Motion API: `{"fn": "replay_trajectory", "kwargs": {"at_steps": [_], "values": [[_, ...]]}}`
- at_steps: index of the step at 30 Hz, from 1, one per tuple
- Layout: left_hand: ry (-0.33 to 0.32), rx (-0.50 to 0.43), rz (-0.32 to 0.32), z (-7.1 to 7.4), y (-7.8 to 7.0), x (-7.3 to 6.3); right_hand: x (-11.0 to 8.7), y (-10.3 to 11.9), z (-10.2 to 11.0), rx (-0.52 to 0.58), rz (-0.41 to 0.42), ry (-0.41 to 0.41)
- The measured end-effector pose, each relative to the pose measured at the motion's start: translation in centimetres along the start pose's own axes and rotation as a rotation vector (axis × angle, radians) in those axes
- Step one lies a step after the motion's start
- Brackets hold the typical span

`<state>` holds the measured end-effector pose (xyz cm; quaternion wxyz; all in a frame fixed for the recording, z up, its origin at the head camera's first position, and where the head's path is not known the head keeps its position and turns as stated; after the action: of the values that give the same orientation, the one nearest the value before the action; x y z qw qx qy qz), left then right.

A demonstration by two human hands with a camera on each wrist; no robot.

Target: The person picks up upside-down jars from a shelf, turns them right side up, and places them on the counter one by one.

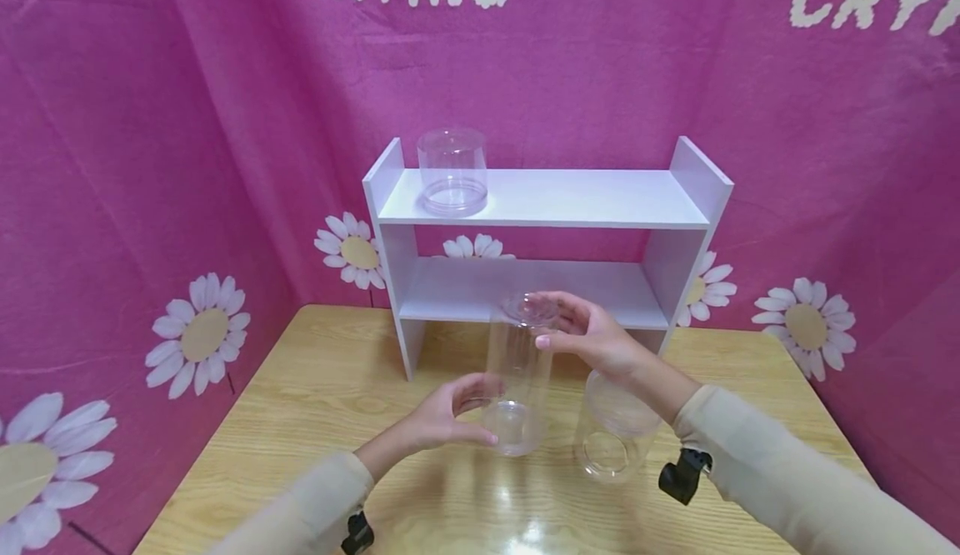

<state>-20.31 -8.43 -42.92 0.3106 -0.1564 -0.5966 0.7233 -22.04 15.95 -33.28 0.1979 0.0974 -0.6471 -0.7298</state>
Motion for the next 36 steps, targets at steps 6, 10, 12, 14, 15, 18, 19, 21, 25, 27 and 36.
{"fn": "replay_trajectory", "kwargs": {"at_steps": [6, 10, 12, 14, 15, 18, 19, 21, 25, 27, 36], "values": [[-0.016, -0.024, -0.022, -0.8, -0.3, 0.0, -0.2, 0.3, -0.2, 0.026, -0.008, 0.009], [-0.043, -0.033, -0.038, -0.9, -0.1, 0.0, -0.3, 0.3, -0.2, 0.026, -0.026, 0.001], [-0.057, -0.034, -0.044, -1.0, 0.1, -0.1, -0.4, 0.3, -0.2, 0.024, -0.032, 0.001], [-0.072, -0.032, -0.04, -1.1, 0.1, -0.1, -0.5, 0.2, -0.2, 0.023, -0.035, 0.005], [-0.079, -0.03, -0.035, -1.1, 0.1, -0.2, -0.5, 0.2, -0.2, 0.023, -0.036, 0.01], [-0.096, -0.016, -0.022, -1.0, 0.1, -0.2, -0.5, 0.2, -0.1, 0.016, -0.039, 0.021], [-0.098, -0.012, -0.02, -1.0, 0.1, -0.2, -0.5, 0.2, -0.1, 0.013, -0.035, 0.025], [-0.104, -0.002, -0.011, -0.8, 0.1, -0.3, -0.5, 0.2, 0.1, -0.003, -0.02, 0.023], [-0.12, 0.029, 0.004, -0.3, -0.1, -0.3, -0.5, 0.5, 0.4, -0.066, 0.086, -0.013], [-0.132, 0.046, 0.019, 0.0, -0.2, -0.3, -0.5, 0.7, 0.6, -0.114, 0.159, -0.049], [-0.165, 0.096, 0.141, 1.4, -1.3, -0.3, -0.9, 1.7, -0.3, -0.624, 0.506, -0.165]]}}
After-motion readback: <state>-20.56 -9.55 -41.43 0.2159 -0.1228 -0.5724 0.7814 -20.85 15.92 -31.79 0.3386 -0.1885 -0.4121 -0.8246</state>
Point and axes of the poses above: each hand's wrist, its own x-axis towards the middle knuckle, its own z-axis out of the back of the hand, y = z × x, the point moved 1 cm from there along x, towards the middle knuckle, and after that the axes turned 3 degrees about -y, right-handed, at the moved point
